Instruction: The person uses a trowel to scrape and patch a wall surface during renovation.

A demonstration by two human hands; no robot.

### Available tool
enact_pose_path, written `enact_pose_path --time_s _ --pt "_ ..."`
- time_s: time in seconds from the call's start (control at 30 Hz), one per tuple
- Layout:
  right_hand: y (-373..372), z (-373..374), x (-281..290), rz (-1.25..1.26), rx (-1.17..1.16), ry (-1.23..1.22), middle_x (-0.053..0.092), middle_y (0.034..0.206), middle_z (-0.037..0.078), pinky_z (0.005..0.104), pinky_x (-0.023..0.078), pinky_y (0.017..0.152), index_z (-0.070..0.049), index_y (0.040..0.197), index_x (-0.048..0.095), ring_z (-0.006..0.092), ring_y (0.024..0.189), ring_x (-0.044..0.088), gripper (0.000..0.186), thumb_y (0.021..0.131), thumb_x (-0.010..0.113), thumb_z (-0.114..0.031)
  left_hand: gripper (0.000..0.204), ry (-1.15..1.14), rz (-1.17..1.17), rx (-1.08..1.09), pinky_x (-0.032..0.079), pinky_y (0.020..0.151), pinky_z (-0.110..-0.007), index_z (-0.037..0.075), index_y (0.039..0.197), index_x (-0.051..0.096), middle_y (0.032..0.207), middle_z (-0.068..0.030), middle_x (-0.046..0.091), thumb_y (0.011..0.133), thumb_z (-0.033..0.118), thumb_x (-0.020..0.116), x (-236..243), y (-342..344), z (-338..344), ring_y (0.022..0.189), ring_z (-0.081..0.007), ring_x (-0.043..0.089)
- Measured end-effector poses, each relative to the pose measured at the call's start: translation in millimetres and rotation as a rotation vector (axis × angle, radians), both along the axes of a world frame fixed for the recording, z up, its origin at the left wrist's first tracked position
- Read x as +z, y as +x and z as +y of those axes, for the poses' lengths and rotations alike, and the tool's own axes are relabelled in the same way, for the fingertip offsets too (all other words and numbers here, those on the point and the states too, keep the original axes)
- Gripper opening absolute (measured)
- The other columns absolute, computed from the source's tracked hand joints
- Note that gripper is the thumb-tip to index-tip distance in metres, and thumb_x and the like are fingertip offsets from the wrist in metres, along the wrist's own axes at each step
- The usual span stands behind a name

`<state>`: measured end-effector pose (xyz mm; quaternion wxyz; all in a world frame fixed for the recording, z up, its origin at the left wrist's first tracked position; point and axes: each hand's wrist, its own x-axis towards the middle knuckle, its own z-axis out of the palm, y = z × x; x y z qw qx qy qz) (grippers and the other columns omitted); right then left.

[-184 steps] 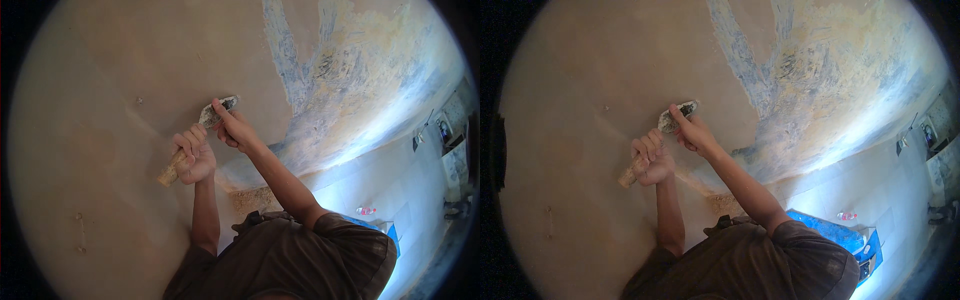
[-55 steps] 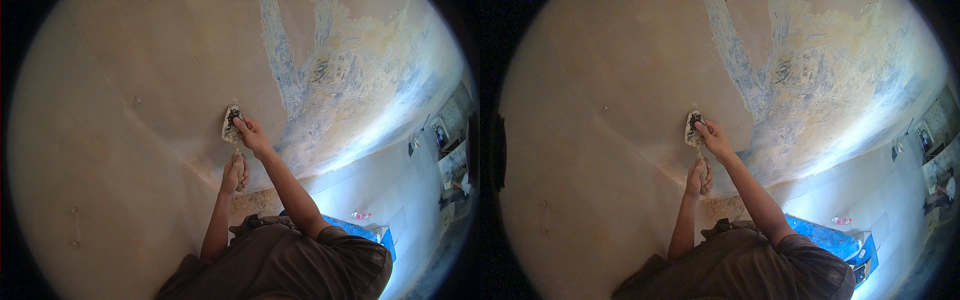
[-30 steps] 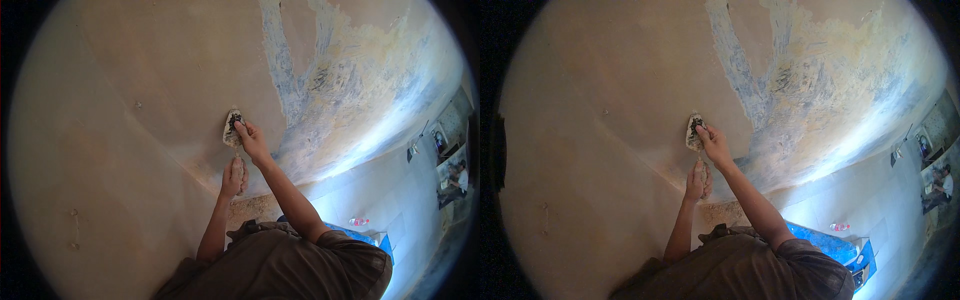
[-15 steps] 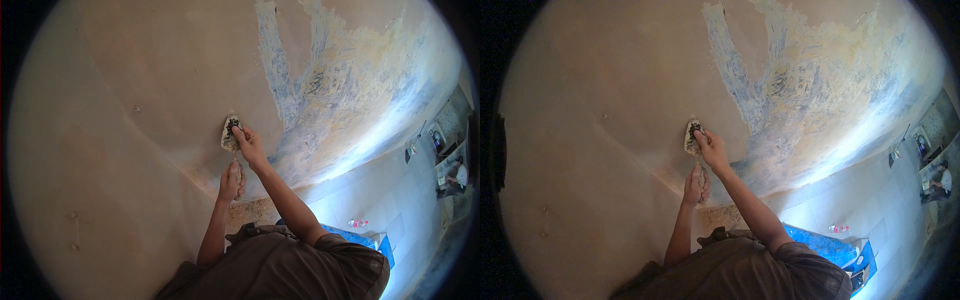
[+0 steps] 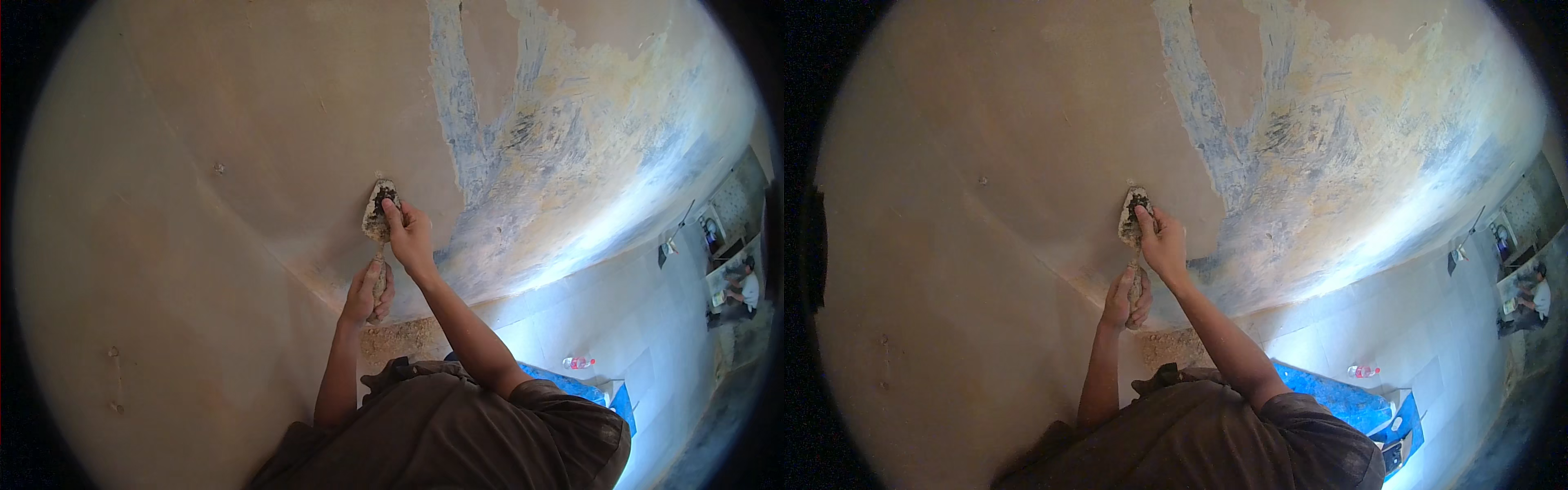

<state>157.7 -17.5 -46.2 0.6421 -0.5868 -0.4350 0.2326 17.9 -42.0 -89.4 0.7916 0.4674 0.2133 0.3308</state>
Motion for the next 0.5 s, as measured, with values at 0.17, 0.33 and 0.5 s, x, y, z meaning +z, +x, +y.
enact_pose_path --time_s 0.17,0.33,0.5 --pt "-8 -9 15 -0.192 -0.115 0.027 0.045 0.05 0.003 0.0305 0.033 0.046 0.002 0.076 0.06 0.0062 0.051 0.038 0.036 0.094 0.058 -0.028 0.042 -0.06 -0.136 -0.147 0.033 0.032 -0.024 0.006 0.09 0.047 0.055 -0.0011 0.042 0.1 0.046 0.038 -4 -9 8 0.035 -0.0083 0.036" --pt "-10 -11 19 -0.328 -0.201 0.088 0.046 0.051 0.016 0.0357 0.03 0.045 0.002 0.068 0.054 0.0204 0.043 0.038 0.037 0.093 0.058 -0.026 0.042 -0.032 -0.082 -0.119 0.034 0.033 -0.024 0.006 0.089 0.047 0.055 -0.0003 0.042 0.099 0.046 0.039 -3 -9 9 0.036 -0.0082 0.037" --pt "-10 -12 24 -0.385 -0.224 0.1 0.047 0.051 0.016 0.0372 0.03 0.045 0.001 0.067 0.053 0.024 0.041 0.04 0.039 0.093 0.058 -0.027 0.04 -0.009 -0.032 -0.082 0.034 0.034 -0.024 0.007 0.088 0.047 0.055 0.0004 0.041 0.099 0.045 0.04 2 -8 5 0.037 -0.0085 0.039"
